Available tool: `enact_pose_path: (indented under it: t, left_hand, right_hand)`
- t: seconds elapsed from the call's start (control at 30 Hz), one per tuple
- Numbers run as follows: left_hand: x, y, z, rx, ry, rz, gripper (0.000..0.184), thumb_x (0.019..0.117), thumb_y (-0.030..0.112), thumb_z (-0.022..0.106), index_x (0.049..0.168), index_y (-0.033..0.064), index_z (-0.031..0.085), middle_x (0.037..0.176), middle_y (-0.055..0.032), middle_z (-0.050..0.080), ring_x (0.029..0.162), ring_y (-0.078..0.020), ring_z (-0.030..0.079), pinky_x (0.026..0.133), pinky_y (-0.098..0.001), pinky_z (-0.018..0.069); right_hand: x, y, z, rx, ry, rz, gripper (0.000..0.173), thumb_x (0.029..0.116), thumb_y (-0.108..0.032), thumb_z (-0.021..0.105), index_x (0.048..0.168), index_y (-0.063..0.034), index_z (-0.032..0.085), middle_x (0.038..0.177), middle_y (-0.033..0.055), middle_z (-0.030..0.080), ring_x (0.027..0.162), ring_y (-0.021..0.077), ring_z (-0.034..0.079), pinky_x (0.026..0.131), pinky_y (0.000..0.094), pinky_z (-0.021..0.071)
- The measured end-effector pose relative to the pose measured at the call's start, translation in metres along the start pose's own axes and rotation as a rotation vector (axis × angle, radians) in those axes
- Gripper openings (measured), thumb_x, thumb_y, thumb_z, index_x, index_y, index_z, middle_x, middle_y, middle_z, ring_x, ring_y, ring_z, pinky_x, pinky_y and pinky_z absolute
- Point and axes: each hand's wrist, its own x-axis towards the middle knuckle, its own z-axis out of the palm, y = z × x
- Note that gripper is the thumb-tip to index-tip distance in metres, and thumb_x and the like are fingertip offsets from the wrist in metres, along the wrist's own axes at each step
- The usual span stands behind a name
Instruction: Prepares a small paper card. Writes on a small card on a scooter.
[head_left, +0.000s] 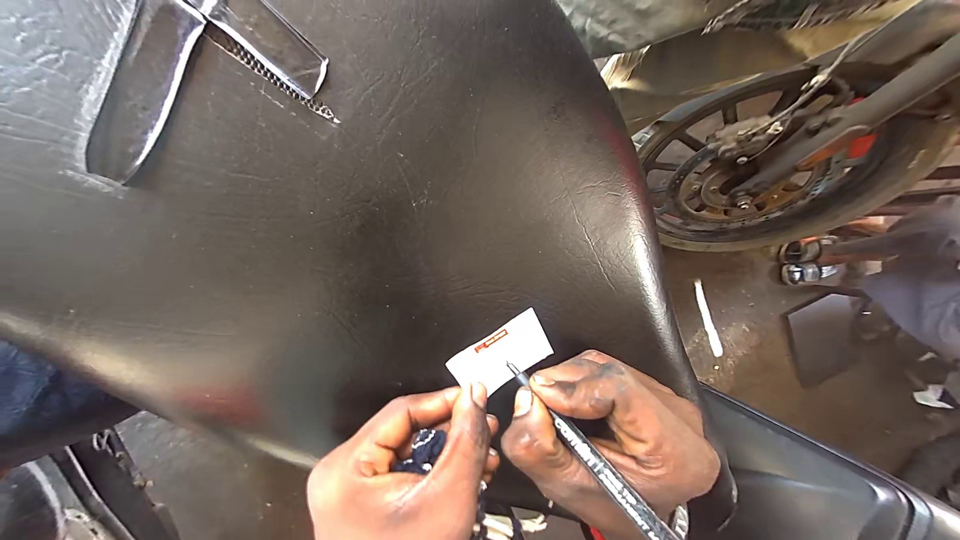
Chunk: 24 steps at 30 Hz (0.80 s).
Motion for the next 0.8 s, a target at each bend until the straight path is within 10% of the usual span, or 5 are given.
enact_pose_path:
  t: [0.8]
  left_hand:
    - [-0.0009,0.0008,0.0009,-0.008,0.0,-0.009,0.003,0.0888,0.0,0.074,0.087,0.0011,0.072,0.07,0.0009,0.074,0.055,-0.0072,0.07,0.05,-0.022,0.0619]
  right_hand:
    - [-0.0001,0.0,0.0007,-0.015,0.051,0.021,0.016,0.0853,-0.02,0.077,0.078,-0.0111,0.066,0.072,-0.0038,0.07,0.064,0.001,0.065,0.057,0.0136,0.0524]
